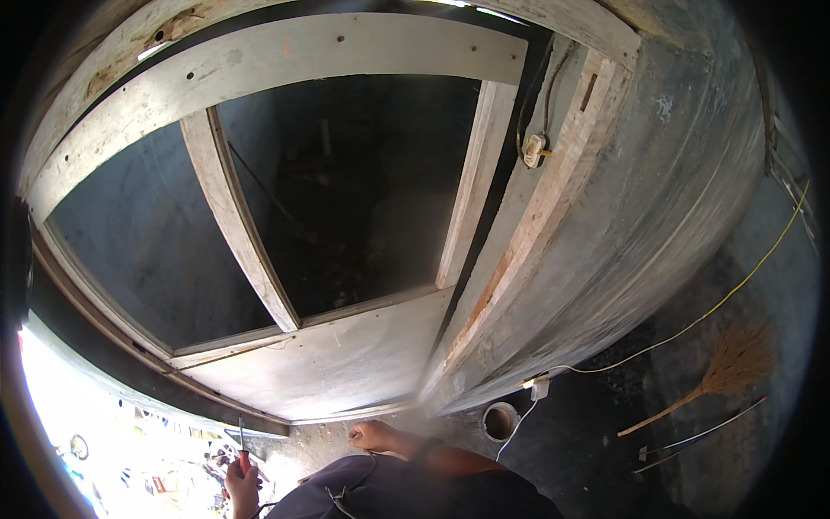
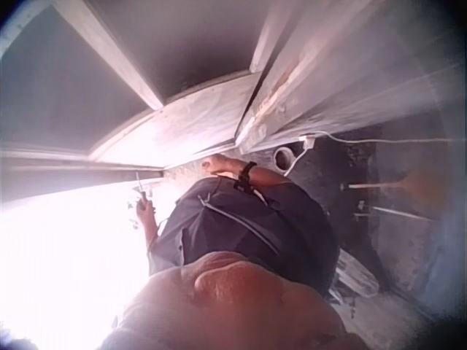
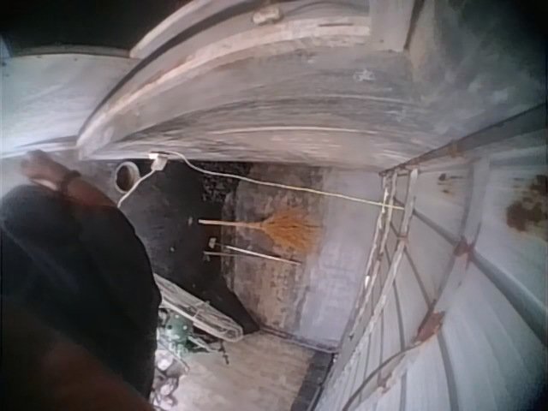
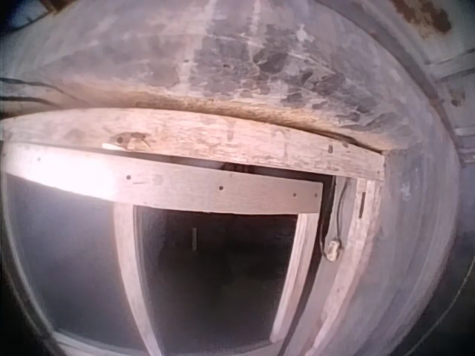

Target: The person moves a chair and then attaches a metal trim strip to a wooden frame. They position the strip against the top of the frame and use a screwdriver to drive screws into the wood.

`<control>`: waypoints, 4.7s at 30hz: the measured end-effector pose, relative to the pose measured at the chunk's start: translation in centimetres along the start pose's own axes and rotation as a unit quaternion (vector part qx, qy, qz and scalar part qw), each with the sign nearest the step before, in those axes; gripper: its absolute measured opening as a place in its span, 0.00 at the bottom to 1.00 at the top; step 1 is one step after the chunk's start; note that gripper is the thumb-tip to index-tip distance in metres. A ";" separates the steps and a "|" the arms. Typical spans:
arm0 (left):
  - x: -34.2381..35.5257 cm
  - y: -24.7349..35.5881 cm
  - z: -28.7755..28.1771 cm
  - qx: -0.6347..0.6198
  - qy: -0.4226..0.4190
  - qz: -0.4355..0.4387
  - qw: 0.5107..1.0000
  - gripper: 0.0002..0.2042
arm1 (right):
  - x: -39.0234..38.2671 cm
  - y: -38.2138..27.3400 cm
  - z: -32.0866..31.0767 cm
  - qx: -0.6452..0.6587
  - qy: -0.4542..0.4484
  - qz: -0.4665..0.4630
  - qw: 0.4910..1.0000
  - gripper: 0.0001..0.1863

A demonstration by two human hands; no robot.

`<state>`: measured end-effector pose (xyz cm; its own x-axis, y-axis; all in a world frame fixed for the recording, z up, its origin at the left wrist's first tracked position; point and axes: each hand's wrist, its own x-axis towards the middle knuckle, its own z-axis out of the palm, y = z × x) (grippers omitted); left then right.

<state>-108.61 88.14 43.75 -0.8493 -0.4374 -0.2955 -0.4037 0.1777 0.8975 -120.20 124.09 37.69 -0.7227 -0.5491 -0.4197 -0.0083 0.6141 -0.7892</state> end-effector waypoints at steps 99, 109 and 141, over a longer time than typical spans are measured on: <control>-0.6 1.1 0.3 -0.021 0.024 -0.020 0.999 0.19 | -1.8 -4.5 -1.4 0.119 -0.017 0.054 0.991 0.12; -0.4 0.4 0.3 -0.023 0.016 -0.025 0.999 0.20 | -1.2 -3.3 -0.8 0.109 -0.013 0.059 0.992 0.18; 0.7 0.1 -5.0 -0.015 0.099 0.005 0.995 0.19 | -3.0 -18.7 -21.3 -0.050 0.345 -0.219 0.911 0.29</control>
<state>-107.52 83.43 45.26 -0.7682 -0.6017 -0.2187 -0.3825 0.1575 0.9104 -132.54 126.32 63.29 -0.8967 -0.2883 0.3359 -0.4395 0.4892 -0.7534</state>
